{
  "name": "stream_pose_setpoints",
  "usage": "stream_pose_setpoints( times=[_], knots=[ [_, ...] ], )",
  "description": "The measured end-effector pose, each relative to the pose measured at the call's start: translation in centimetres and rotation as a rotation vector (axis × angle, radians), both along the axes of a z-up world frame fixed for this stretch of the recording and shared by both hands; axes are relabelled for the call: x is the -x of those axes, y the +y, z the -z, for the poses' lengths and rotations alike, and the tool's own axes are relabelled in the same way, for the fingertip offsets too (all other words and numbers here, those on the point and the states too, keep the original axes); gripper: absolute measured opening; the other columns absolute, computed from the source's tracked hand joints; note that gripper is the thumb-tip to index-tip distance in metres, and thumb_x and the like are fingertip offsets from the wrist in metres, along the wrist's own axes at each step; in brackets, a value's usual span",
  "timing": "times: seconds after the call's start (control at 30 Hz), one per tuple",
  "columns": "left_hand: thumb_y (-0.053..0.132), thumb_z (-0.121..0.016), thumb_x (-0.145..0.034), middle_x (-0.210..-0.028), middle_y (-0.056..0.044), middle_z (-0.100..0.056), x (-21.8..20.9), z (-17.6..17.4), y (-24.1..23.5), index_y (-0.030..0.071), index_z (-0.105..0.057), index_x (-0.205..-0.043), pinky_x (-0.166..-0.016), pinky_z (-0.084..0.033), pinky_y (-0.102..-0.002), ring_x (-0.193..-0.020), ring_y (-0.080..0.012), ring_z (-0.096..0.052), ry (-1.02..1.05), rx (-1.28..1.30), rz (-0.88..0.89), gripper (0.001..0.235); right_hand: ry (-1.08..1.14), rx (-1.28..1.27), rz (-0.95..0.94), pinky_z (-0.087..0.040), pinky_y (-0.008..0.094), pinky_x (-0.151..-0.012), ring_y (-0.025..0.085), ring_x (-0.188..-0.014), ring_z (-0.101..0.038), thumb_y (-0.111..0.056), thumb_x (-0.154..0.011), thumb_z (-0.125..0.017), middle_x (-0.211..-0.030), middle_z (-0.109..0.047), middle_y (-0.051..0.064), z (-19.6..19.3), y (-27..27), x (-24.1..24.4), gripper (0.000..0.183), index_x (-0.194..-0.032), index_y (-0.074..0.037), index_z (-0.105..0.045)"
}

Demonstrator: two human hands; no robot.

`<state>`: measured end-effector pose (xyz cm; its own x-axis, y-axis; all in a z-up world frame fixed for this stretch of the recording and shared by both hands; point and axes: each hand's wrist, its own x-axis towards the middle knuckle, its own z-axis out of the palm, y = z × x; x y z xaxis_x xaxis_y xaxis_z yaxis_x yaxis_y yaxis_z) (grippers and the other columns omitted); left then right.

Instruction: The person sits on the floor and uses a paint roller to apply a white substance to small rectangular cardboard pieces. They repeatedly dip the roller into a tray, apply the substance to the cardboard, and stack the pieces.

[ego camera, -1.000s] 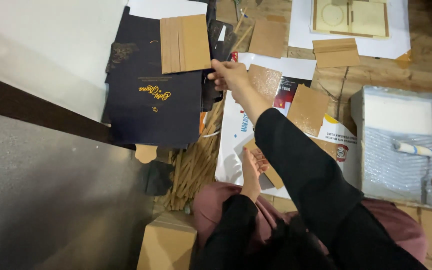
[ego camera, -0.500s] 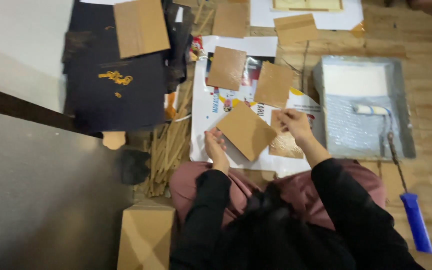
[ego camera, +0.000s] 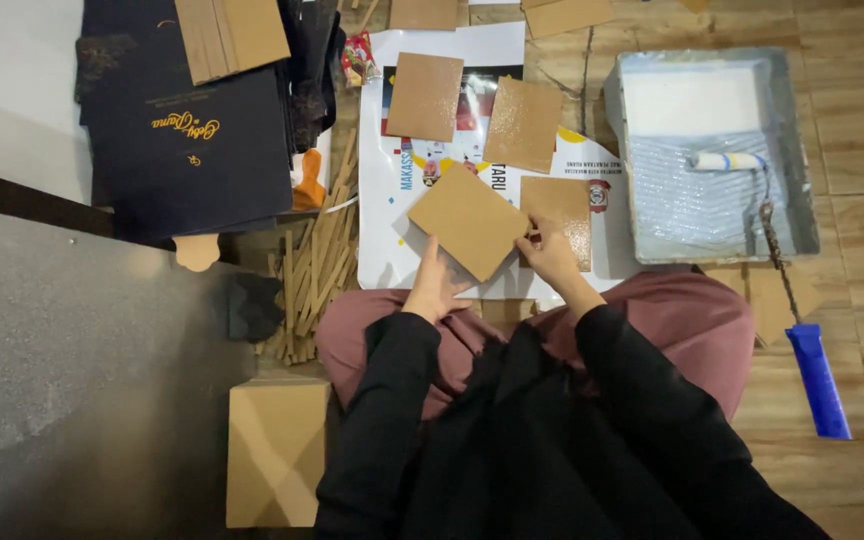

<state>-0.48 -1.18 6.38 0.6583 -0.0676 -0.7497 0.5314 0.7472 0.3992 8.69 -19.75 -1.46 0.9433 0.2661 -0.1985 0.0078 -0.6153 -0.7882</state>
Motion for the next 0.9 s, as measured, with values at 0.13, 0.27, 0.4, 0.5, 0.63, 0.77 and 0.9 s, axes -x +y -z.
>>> stream_pose_setpoints(
  times=[0.13, 0.27, 0.4, 0.5, 0.63, 0.77, 0.9],
  knots=[
    [0.076, -0.037, -0.073, -0.147, -0.016, 0.016, -0.7, 0.6, -0.3, 0.026, -0.001, -0.143, -0.096, -0.002, -0.07, -0.131, -0.0493, 0.004, -0.038, 0.024, 0.074, 0.094, -0.091, 0.051, -0.061, -0.05, 0.041, -0.078, 0.036, -0.096, -0.058, -0.024, -0.08, -0.065, -0.107, -0.055, 0.023, 1.2, -0.8, -1.0, 0.049, -0.119, 0.002, -0.051],
    [0.076, -0.038, -0.071, -0.146, -0.018, 0.017, -0.6, -0.5, -0.1, 0.022, 0.008, -0.142, -0.098, -0.001, -0.068, -0.132, -0.0472, 0.001, -0.04, 0.061, 0.102, 0.101, 0.058, 0.046, -0.098, -0.045, 0.044, -0.087, 0.037, -0.105, -0.054, -0.04, -0.086, -0.056, -0.112, -0.055, 0.025, -0.9, 0.2, -1.6, 0.054, -0.122, 0.001, -0.05],
    [0.078, -0.04, -0.07, -0.145, -0.018, 0.018, -1.2, -0.4, -0.1, 0.021, 0.011, -0.142, -0.097, -0.002, -0.069, -0.132, -0.0471, 0.004, -0.035, 0.085, 0.108, 0.105, 0.165, 0.225, -0.068, -0.047, 0.042, -0.085, 0.03, -0.107, -0.055, -0.049, -0.088, -0.049, -0.115, -0.056, 0.02, -0.8, 1.8, -1.9, 0.06, -0.129, -0.005, -0.044],
    [0.078, -0.037, -0.07, -0.147, -0.016, 0.016, -1.9, -2.2, -0.3, 0.023, 0.009, -0.142, -0.1, 0.0, -0.066, -0.133, -0.0419, 0.01, 0.005, -0.006, 0.096, 0.102, 0.201, 0.053, -0.037, -0.052, 0.033, -0.052, 0.03, -0.076, -0.063, -0.039, -0.086, -0.052, -0.093, -0.06, 0.025, -0.8, 2.6, -0.7, 0.05, -0.112, 0.004, -0.055],
    [0.074, -0.037, -0.073, -0.146, -0.017, 0.017, -1.7, -4.1, -0.5, 0.022, 0.009, -0.142, -0.1, 0.003, -0.064, -0.133, -0.0412, 0.013, -0.011, -0.044, 0.061, 0.098, 0.222, 0.2, -0.036, -0.047, 0.044, -0.084, 0.034, -0.107, -0.054, -0.044, -0.085, -0.052, -0.115, -0.055, 0.023, -1.6, 3.7, -0.1, 0.059, -0.127, -0.003, -0.045],
    [0.07, -0.04, -0.077, -0.146, -0.015, 0.017, -1.5, -3.6, -0.3, 0.02, 0.007, -0.143, -0.1, 0.002, -0.064, -0.133, -0.0399, 0.013, -0.09, -0.123, 0.063, 0.095, 0.23, 0.281, -0.109, -0.042, 0.047, -0.092, 0.035, -0.113, -0.05, -0.048, -0.085, -0.046, -0.118, -0.054, 0.024, -2.4, 4.0, -0.2, 0.063, -0.128, -0.003, -0.043],
    [0.069, -0.04, -0.077, -0.146, -0.015, 0.018, -1.3, -3.7, -0.5, 0.02, 0.008, -0.142, -0.1, 0.003, -0.065, -0.133, -0.0388, 0.013, -0.095, -0.122, 0.05, 0.095, 0.21, 0.303, -0.156, -0.04, 0.048, -0.094, 0.037, -0.115, -0.048, -0.049, -0.086, -0.044, -0.12, -0.051, 0.026, -3.6, 4.1, -0.2, 0.066, -0.13, 0.001, -0.04]
  ],
)
